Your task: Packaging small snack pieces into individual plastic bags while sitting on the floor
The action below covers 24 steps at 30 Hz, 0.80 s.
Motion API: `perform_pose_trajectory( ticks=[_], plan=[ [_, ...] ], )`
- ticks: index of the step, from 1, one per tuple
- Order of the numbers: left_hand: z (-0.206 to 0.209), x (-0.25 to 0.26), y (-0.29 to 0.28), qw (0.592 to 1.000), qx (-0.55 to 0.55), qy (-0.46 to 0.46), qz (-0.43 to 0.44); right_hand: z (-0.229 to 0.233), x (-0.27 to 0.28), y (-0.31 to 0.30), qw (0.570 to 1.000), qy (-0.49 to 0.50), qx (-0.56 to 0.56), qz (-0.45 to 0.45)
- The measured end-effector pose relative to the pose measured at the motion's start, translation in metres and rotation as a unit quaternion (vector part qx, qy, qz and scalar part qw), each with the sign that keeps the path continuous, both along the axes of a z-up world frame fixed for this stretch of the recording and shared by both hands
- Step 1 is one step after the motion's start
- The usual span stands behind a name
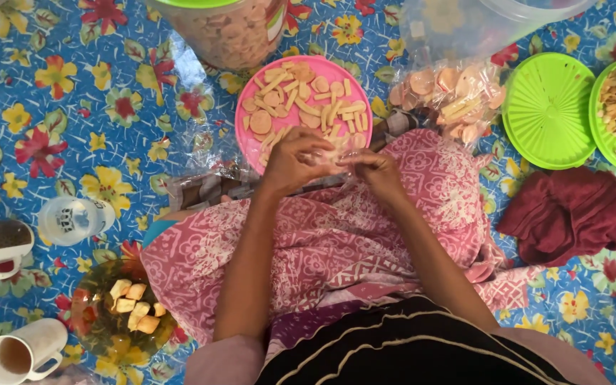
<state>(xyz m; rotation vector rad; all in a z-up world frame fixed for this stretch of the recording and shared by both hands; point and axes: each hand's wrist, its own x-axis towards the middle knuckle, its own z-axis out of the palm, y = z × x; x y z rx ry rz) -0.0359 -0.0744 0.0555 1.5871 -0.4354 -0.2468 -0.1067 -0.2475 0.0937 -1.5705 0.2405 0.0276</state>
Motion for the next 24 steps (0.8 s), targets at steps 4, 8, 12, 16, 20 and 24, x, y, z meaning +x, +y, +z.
perform_pose_trajectory(
  ticks=[4,8,12,16,20,24],
  plan=[
    [-0.006,0.003,-0.007,0.999,-0.007,0.038,-0.006,-0.037,0.015,-0.007,0.999,-0.025,-0.019,0.038],
    [-0.016,0.014,-0.003,0.998,0.054,-0.019,0.026,-0.034,0.028,-0.002,0.997,-0.037,-0.039,0.056],
    [-0.028,0.026,0.013,0.993,0.082,-0.037,0.08,-0.019,0.051,-0.006,0.998,0.01,-0.038,0.041],
    [-0.012,0.04,0.025,0.98,0.068,-0.051,0.179,-0.048,0.074,-0.024,0.995,-0.014,-0.094,0.017],
    [0.0,0.045,0.029,0.972,0.047,-0.047,0.227,-0.092,0.105,-0.039,0.937,-0.12,-0.319,0.075],
    [-0.001,0.046,0.027,0.973,0.044,-0.035,0.223,-0.107,0.126,-0.028,0.881,-0.142,-0.423,0.157]
  ],
)
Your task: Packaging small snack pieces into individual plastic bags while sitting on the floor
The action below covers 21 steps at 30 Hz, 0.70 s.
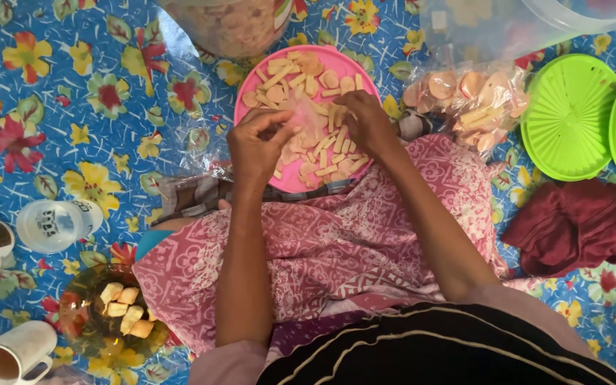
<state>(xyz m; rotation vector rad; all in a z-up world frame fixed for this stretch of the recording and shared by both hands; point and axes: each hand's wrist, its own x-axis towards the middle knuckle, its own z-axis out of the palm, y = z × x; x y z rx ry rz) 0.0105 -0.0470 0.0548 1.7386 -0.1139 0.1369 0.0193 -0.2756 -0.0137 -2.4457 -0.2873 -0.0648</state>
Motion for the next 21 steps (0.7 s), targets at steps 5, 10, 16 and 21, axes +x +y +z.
perform_pose_trajectory(
  ticks=[5,10,16,21],
  plan=[
    [-0.002,0.001,0.0,1.0,0.004,0.0,-0.008,-0.026,0.011,0.0,0.997,-0.004,-0.069,0.026],
    [-0.009,0.001,-0.002,1.0,0.012,0.011,-0.024,0.0,-0.001,-0.001,0.998,0.03,-0.051,-0.001],
    [-0.014,-0.001,-0.003,0.995,0.066,-0.001,-0.07,0.039,-0.038,0.003,0.972,0.049,0.194,-0.124],
    [-0.015,-0.006,-0.011,0.991,0.064,0.013,-0.118,0.068,-0.063,0.011,0.934,0.08,0.31,-0.162]
  ],
)
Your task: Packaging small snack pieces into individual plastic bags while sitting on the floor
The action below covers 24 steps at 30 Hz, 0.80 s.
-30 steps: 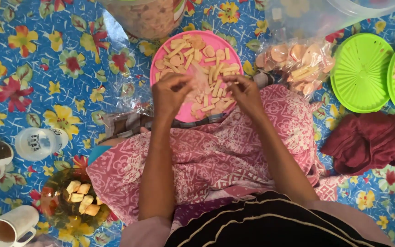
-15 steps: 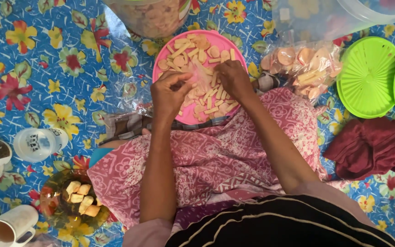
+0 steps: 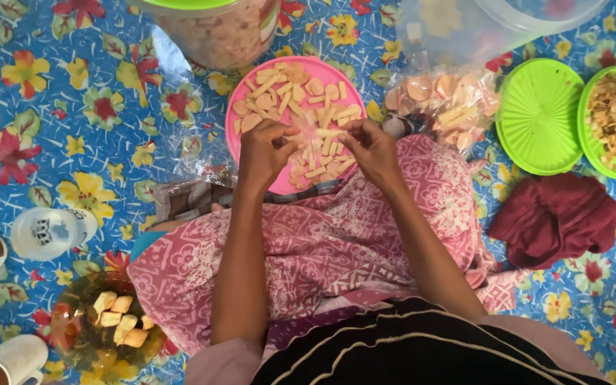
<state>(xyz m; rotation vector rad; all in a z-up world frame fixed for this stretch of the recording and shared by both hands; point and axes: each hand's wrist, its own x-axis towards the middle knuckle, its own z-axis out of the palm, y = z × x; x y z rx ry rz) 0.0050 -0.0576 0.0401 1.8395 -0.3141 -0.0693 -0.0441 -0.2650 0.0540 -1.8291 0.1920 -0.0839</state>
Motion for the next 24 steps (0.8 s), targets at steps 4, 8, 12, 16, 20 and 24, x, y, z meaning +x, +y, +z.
perform_pose_trajectory(
  ticks=[4,8,12,16,20,24],
  plan=[
    [0.009,-0.006,0.0,1.0,0.002,-0.002,-0.015,0.002,-0.009,-0.003,0.999,-0.02,-0.025,0.006],
    [0.023,-0.012,-0.004,0.998,-0.023,0.023,-0.044,0.014,-0.015,0.002,0.996,-0.043,-0.072,0.017],
    [0.013,-0.015,-0.013,0.996,-0.05,0.031,-0.067,0.007,-0.018,0.004,0.993,-0.058,-0.099,0.013],
    [0.011,-0.018,-0.014,0.995,-0.068,0.045,-0.064,0.01,-0.023,0.012,0.998,-0.026,-0.057,0.0],
    [0.003,-0.016,-0.014,0.994,-0.078,0.061,-0.044,0.023,-0.031,0.022,1.0,0.014,0.01,-0.016],
    [0.015,-0.02,-0.018,0.991,-0.103,0.078,-0.045,0.01,-0.027,0.023,0.999,0.015,0.04,-0.029]
  ],
)
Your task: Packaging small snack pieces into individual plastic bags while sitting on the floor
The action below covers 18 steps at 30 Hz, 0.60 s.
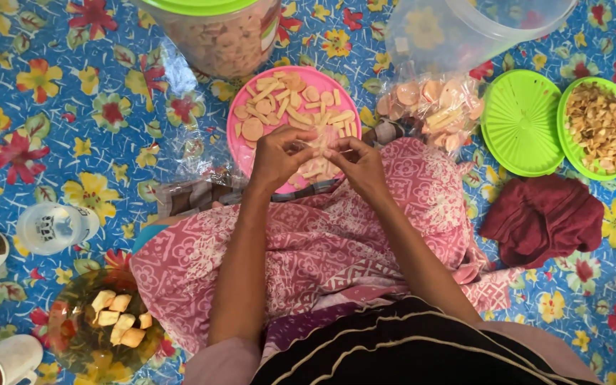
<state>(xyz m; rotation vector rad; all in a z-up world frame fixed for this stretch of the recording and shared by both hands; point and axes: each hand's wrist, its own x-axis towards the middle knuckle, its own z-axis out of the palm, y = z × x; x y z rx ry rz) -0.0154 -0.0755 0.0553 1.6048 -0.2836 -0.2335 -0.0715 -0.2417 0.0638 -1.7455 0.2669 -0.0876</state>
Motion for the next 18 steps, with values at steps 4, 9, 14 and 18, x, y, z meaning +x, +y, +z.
perform_pose_trajectory(
  ticks=[4,9,14,18],
  plan=[
    [0.013,0.0,0.006,1.0,-0.005,-0.007,0.0,-0.001,0.003,0.0,1.0,-0.006,-0.002,-0.014],
    [0.007,0.002,0.005,0.999,-0.033,0.038,-0.009,0.007,0.008,0.0,0.998,0.001,0.05,-0.028],
    [0.02,0.007,0.005,0.992,-0.055,0.073,0.087,0.015,0.021,0.006,0.997,-0.004,0.076,-0.017],
    [0.01,0.014,0.009,0.959,-0.125,0.204,0.15,0.008,0.037,0.006,0.997,-0.014,0.079,0.017]
  ],
)
